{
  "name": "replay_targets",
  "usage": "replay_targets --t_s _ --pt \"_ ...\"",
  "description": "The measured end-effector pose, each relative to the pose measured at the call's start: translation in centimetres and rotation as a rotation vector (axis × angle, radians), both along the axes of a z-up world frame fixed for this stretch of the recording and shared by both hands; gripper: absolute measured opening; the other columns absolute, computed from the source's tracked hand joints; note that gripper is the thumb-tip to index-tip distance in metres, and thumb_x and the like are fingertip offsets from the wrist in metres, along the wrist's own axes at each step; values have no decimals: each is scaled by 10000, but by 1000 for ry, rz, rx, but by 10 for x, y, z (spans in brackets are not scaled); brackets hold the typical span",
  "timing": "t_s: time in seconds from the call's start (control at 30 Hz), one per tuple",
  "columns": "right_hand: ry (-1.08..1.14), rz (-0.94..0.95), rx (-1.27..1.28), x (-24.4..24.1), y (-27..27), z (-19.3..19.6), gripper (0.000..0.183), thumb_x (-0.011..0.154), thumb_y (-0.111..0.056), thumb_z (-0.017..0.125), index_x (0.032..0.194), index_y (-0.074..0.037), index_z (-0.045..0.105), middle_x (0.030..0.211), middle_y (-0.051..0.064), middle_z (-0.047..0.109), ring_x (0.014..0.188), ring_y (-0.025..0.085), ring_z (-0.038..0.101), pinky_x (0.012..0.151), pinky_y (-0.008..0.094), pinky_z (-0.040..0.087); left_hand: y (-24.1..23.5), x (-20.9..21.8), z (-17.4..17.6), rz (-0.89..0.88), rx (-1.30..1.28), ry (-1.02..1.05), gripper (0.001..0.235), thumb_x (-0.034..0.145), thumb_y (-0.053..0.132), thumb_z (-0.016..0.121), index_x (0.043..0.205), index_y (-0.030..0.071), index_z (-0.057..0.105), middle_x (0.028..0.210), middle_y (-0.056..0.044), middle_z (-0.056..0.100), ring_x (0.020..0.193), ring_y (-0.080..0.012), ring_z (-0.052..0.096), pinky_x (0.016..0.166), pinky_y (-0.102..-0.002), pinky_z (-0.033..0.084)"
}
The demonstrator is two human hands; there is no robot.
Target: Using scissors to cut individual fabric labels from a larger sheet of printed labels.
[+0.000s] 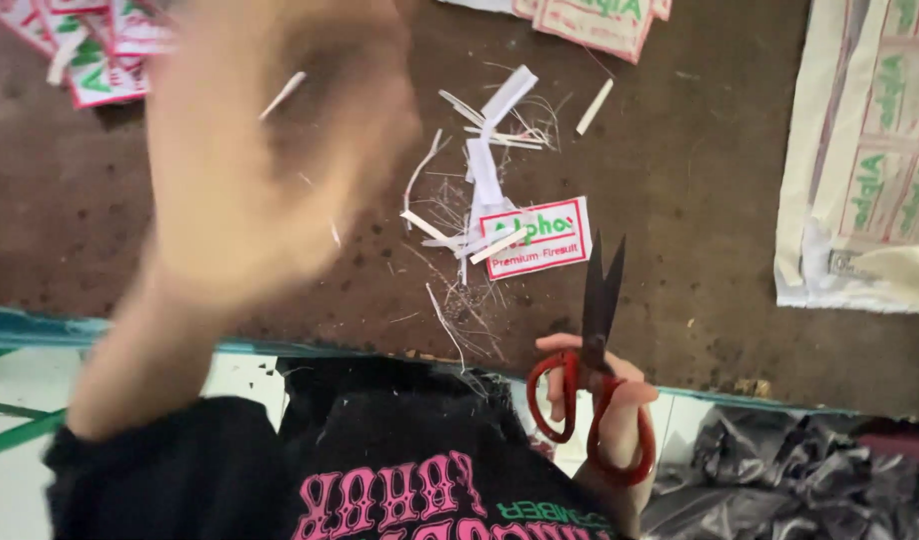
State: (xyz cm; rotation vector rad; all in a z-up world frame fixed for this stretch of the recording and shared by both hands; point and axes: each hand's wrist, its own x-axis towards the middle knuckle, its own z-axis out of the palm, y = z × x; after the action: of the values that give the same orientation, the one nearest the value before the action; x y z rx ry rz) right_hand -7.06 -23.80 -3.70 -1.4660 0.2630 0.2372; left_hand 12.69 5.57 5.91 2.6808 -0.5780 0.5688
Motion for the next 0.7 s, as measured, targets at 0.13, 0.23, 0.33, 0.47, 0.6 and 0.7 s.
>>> replay_targets --t_s 0.13,0.23,0.33,0.47,0.6,0.7 --pt "137 -27 62 0 -13 -10 1207 711 -979 483 1139 132 679 653 65 638 470 100 544 370 227 443 -36 -49 30 -405 -558 225 272 921 -136 611 1162 -10 620 1228 -208 651 1156 -359 673 993 -451 523" --pt "125 20 84 0 -19 -19 1188 738 -963 469 1147 133 677 651 81 651 489 124 578 394 237 491 -51 -46 25 -444 -579 274 245 924 -122 602 1136 -1 612 1197 -193 648 1123 -354 664 979 -449 515" --pt "71 83 103 1 -16 -21 1144 816 -931 437 1164 132 673 656 73 655 503 126 586 446 229 498 -61 -42 24 -480 -593 297 218 928 -108 593 1111 9 605 1166 -178 645 1090 -348 655 965 -447 506" --pt "105 113 99 2 -14 -19 1127 812 -938 406 1176 91 685 650 71 646 479 138 593 414 252 523 -72 -34 16 -531 -617 327 182 932 -89 581 1077 22 595 1125 -158 642 1047 -340 643 947 -444 494" --pt "174 32 -41 5 -10 -21 1256 662 -1013 286 1128 69 722 553 154 659 387 184 639 330 241 528 -78 -32 5 -580 -661 363 149 937 -70 569 1042 35 584 1083 -138 638 1003 -333 631 928 -441 482" --pt "214 88 -64 11 -11 -13 1228 693 -1000 262 1115 60 715 544 139 653 366 176 622 317 236 510 -74 -42 0 -590 -703 386 126 940 -55 560 1017 44 577 1052 -123 635 970 -327 622 914 -439 474"
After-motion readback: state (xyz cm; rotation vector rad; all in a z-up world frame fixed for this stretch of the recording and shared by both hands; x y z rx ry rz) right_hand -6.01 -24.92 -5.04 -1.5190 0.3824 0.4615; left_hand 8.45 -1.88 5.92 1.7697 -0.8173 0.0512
